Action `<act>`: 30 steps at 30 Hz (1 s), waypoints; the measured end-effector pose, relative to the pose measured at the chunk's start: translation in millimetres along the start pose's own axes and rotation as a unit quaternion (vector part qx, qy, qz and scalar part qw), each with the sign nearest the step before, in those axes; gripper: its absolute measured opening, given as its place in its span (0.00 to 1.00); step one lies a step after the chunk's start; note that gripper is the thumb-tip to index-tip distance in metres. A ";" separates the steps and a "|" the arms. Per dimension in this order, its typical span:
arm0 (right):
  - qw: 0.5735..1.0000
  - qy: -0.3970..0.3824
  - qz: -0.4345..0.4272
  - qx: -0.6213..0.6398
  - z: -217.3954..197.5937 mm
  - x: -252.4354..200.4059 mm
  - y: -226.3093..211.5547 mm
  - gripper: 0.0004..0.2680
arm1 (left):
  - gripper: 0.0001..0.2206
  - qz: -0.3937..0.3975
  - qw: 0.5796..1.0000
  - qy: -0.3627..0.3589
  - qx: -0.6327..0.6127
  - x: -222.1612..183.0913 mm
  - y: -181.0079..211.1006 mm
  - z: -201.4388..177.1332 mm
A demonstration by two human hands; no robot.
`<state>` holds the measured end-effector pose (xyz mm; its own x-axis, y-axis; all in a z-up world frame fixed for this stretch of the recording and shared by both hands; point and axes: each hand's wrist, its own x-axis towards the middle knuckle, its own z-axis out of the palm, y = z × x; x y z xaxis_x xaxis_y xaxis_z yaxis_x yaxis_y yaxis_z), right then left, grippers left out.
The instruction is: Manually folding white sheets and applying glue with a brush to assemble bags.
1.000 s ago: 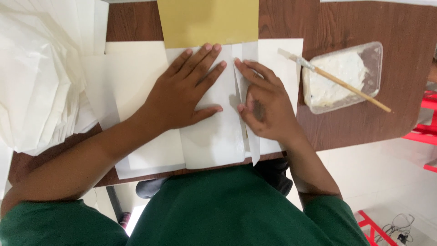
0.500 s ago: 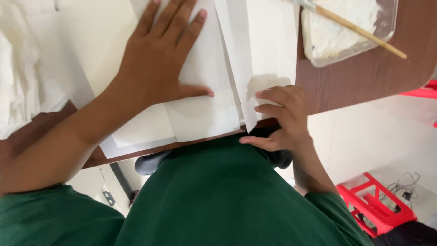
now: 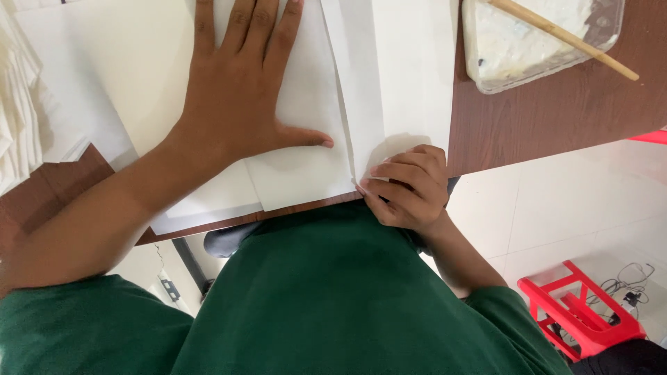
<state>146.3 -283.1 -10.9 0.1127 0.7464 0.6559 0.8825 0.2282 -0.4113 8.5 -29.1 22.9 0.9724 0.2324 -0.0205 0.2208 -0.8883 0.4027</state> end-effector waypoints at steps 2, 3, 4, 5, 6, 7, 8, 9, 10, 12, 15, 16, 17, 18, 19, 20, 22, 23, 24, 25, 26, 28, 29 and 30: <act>1.000 -0.005 -0.001 0.006 -0.5 1.0 0.1 0.06 | 0.62 -0.003 1.000 -0.008 -0.001 0.0 0.0 -0.4; 1.000 -0.010 -0.003 0.012 -0.7 1.7 0.4 0.05 | 0.63 -0.005 1.000 -0.016 -0.002 0.2 -0.1 -0.8; 1.000 -0.010 -0.002 0.013 -0.6 3.8 0.0 0.05 | 0.63 -0.006 1.000 -0.016 -0.002 0.0 -0.3 -0.5; 1.000 -0.011 -0.005 0.014 -0.6 5.9 -0.5 0.05 | 0.63 -0.003 1.000 -0.012 0.000 -0.3 -0.4 -0.3; 1.000 -0.012 -0.008 0.015 -0.2 8.3 -0.4 0.05 | 0.63 0.000 1.000 -0.007 0.002 0.0 -1.0 -0.2; 1.000 -0.011 -0.009 0.015 0.1 8.1 0.7 0.05 | 0.63 0.000 1.000 -0.007 0.002 0.2 -1.6 0.2; 1.000 -0.014 -0.013 0.012 0.1 7.7 1.1 0.04 | 0.63 0.002 1.000 -0.003 0.002 0.1 -1.8 0.7; 1.000 -0.016 -0.017 0.009 0.2 7.1 1.4 0.04 | 0.63 0.004 1.000 0.002 0.002 -0.1 -2.0 1.3; 1.000 -0.016 -0.017 0.010 0.6 4.5 2.0 0.04 | 0.63 0.004 1.000 0.001 0.002 -0.1 -1.9 1.2; 1.000 -0.022 -0.017 0.001 1.0 -0.7 2.9 0.03 | 0.63 0.003 1.000 0.001 -0.001 -0.2 -1.6 1.2; 0.999 -0.028 -0.014 -0.005 0.7 0.5 2.0 0.03 | 0.64 0.009 1.000 0.010 -0.001 -0.8 -2.5 2.1; 0.999 -0.028 -0.015 -0.006 -0.4 1.9 1.1 0.03 | 0.64 0.009 1.000 0.011 0.000 -0.4 -1.8 1.0; 0.999 -0.040 -0.009 -0.002 -1.6 3.5 0.1 0.03 | 0.64 0.005 1.000 0.000 0.000 0.0 -1.0 -0.5; 0.999 -0.052 -0.004 0.001 -2.6 5.4 -0.4 0.04 | 0.64 0.001 1.000 -0.009 0.000 1.0 -0.6 -1.9; 0.999 -0.051 -0.006 0.000 -1.9 5.4 0.5 0.04 | 0.64 0.002 1.000 -0.007 0.001 1.4 -1.1 -1.9; 0.999 -0.052 -0.011 -0.009 -1.5 4.9 0.6 0.03 | 0.64 0.007 1.000 -0.003 0.001 1.0 -1.2 -1.6; 0.998 -0.052 -0.017 -0.019 -3.0 5.1 -0.1 0.03 | 0.64 0.012 1.000 0.003 0.002 0.8 -0.7 -1.4; 0.998 -0.068 -0.009 -0.013 -4.9 5.8 -1.0 0.03 | 0.64 0.012 1.000 0.005 -0.004 0.9 0.0 -1.8; 0.996 -0.084 -0.003 -0.007 -6.3 6.7 -1.8 0.03 | 0.64 0.011 1.000 0.008 -0.009 0.6 0.3 -2.4; 0.996 -0.084 -0.005 -0.008 -8.4 8.0 -1.9 0.03 | 0.64 0.012 1.000 0.010 -0.009 0.8 1.4 -3.7; 0.996 -0.081 0.008 0.035 -10.3 9.8 -1.3 0.01 | 0.63 0.004 1.000 0.000 -0.010 1.1 2.3 -5.4; 0.994 -0.078 0.017 0.078 -15.9 13.4 0.0 0.04 | 0.63 -0.003 1.000 -0.007 -0.010 0.1 0.5 -6.0; 0.987 -0.086 0.049 0.124 -19.8 15.1 0.8 0.05 | 0.59 0.009 1.000 0.004 -0.011 -1.0 -1.9 -4.8; 0.978 -0.094 0.081 0.169 -24.4 17.1 1.9 0.07 | 0.55 0.020 1.000 0.016 -0.012 -1.7 -3.8 -3.9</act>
<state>161.0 -285.2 15.0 0.1245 0.8841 0.4505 0.6550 0.2678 -0.7066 5.7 -24.6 25.0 0.9776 0.2090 0.0246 0.1789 -0.8872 0.4252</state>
